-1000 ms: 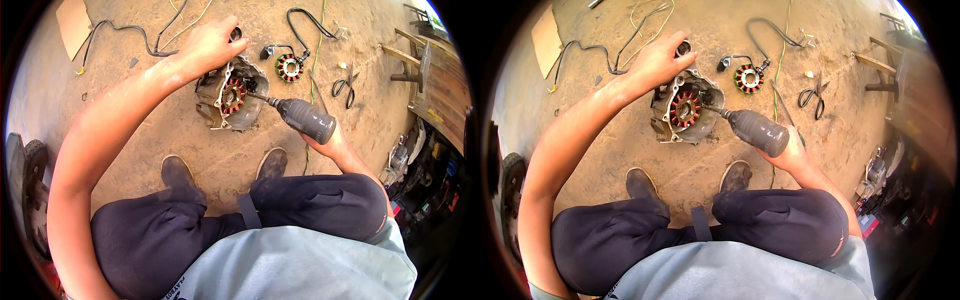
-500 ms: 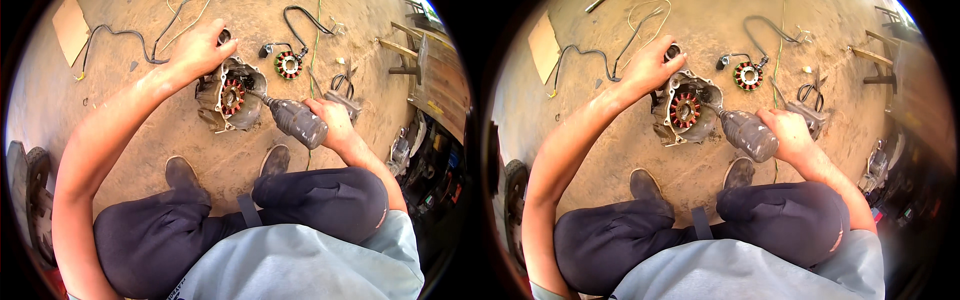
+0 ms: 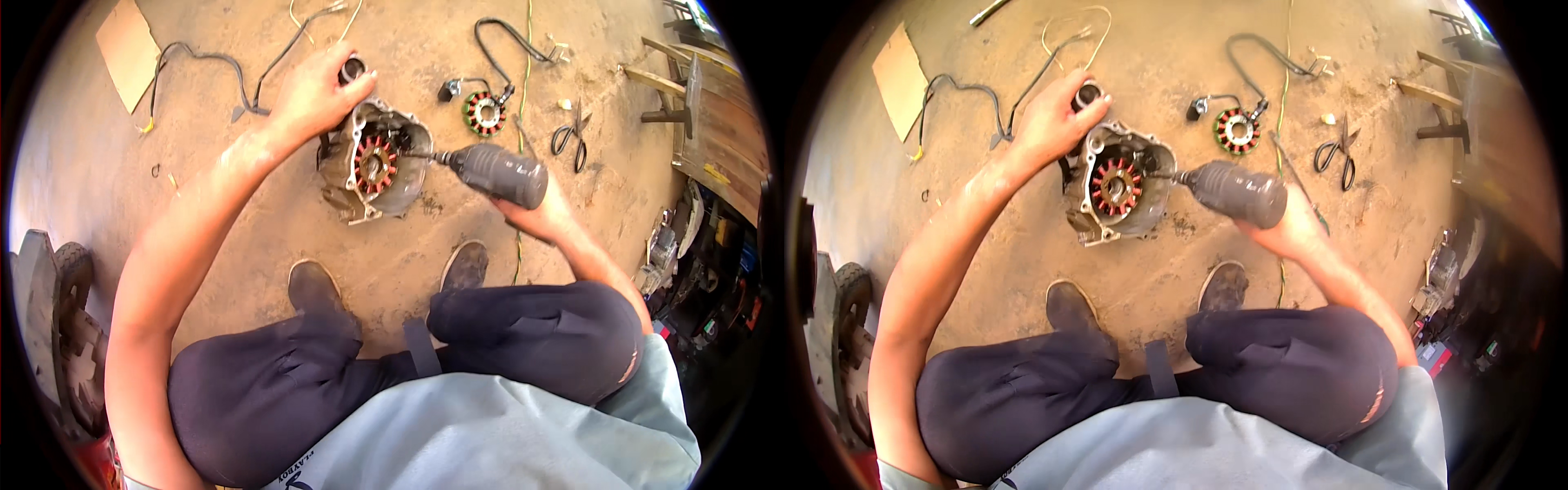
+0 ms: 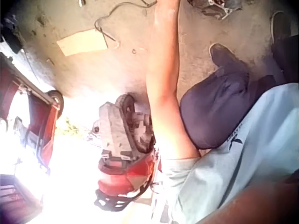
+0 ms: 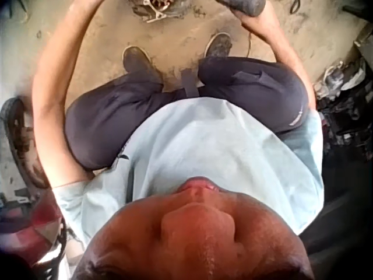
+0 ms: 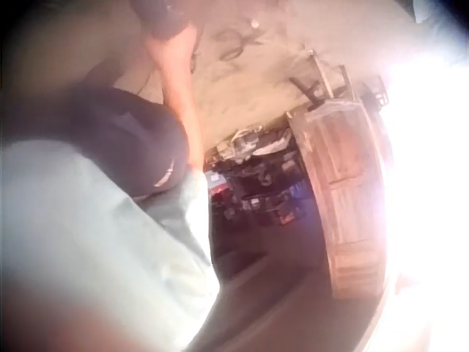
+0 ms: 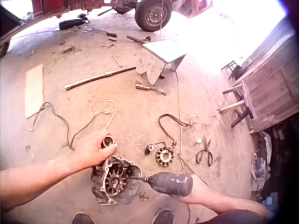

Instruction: The person assembles an engine component, first by hand and then using an electric impact driver to secure parts. They then put on work gloves and continue to assemble and inspect the metal casing and internal gears.

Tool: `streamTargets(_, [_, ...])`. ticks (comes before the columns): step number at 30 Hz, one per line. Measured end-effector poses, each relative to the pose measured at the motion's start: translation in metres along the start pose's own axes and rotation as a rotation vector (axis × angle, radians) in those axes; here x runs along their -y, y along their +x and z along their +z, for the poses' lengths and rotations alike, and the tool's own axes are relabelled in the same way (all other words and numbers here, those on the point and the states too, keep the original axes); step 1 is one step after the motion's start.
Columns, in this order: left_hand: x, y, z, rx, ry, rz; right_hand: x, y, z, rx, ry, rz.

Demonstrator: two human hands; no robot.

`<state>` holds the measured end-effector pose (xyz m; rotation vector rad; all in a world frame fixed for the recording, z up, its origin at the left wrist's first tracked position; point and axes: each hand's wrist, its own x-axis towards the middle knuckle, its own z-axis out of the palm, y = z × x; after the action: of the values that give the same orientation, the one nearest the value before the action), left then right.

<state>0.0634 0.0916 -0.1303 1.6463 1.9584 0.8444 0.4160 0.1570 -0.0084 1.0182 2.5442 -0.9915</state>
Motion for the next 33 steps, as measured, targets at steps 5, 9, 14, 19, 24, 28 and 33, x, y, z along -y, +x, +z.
streamTargets(5, [0.003,0.013,-0.005,0.156,-0.075,-0.038,-0.01,0.019,-0.023,0.167,-0.107,0.039])
streamTargets(9, [0.021,0.017,-0.004,0.237,-0.177,-0.118,0.012,0.045,-0.044,0.261,-0.165,0.075])
streamTargets(14, [0.037,0.022,0.009,0.258,-0.195,-0.136,0.021,0.073,-0.056,0.357,-0.348,0.043])
streamTargets(19, [0.04,0.021,0.018,0.192,-0.396,-0.171,-0.007,0.061,-0.048,0.33,-0.267,-0.252])
streamTargets(24, [0.048,0.014,0.026,0.097,-0.523,-0.246,-0.003,0.053,-0.041,0.285,-0.039,-0.082])
streamTargets(28, [0.051,0.011,0.03,0.115,-0.662,-0.293,-0.009,0.062,-0.037,0.284,0.254,0.273])
streamTargets(33, [0.049,0.018,0.021,0.135,-0.445,-0.217,0.005,0.063,-0.044,0.336,0.645,0.723])
